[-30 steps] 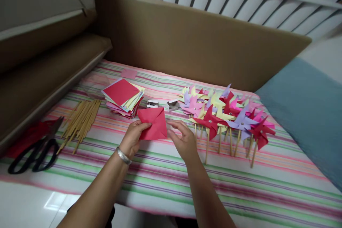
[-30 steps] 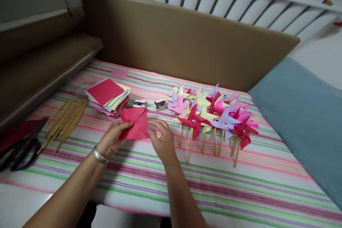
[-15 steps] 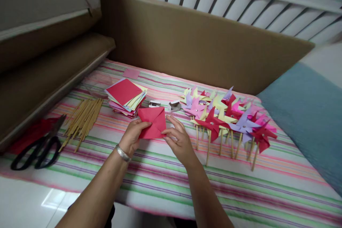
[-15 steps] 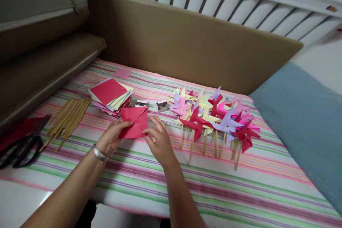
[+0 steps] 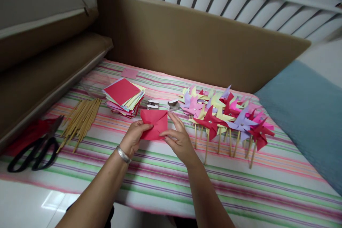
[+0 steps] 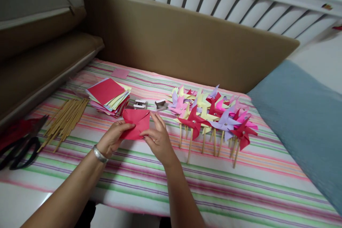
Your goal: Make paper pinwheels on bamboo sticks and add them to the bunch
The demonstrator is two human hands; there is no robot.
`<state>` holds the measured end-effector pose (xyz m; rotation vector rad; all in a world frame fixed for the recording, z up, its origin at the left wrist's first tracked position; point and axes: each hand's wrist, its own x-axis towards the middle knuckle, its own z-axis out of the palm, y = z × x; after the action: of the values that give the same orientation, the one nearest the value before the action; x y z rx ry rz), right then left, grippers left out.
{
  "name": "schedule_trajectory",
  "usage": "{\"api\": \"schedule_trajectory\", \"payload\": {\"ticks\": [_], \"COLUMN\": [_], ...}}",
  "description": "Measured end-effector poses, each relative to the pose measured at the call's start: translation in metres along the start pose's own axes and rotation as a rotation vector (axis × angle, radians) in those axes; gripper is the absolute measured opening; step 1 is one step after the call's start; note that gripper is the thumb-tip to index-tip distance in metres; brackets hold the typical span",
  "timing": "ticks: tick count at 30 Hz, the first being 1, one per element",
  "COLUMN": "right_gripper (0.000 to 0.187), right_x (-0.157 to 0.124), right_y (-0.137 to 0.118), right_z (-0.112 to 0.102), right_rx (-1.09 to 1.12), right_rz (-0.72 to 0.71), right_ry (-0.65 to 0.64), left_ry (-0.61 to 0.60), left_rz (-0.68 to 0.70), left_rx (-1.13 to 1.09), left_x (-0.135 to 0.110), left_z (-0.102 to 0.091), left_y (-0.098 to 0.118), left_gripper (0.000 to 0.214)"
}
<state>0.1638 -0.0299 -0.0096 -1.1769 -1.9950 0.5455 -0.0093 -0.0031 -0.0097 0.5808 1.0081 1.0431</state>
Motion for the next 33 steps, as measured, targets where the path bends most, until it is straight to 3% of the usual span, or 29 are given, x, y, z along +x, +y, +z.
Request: {"api": "schedule_trajectory", "payload": {"ticks": [15,25,33], "right_gripper": [0.005,0.008,0.006], "right_x": [0.004,0.005,0.005], "right_y": [0.001,-0.001,-0.003], "right_z": [0.013,0.012,0.012], "right_rx": [0.067,0.042,0.0], "right_rz": [0.315,0.422,0.448], "right_ry": [0.128,0.105,0.124], "left_ry": [0.019,0.015,-0.058], "left_rz": [0.028,0.013,-0.024], "left_rx": [0.094,0.105,0.082], "left_x": [0.001,0.002,-0.002], "left_z": [0.006,0.007,0.009], "left_y": [-0.017,-0.02,-0.015], "left_gripper": [0.016,0.016,0.021]}}
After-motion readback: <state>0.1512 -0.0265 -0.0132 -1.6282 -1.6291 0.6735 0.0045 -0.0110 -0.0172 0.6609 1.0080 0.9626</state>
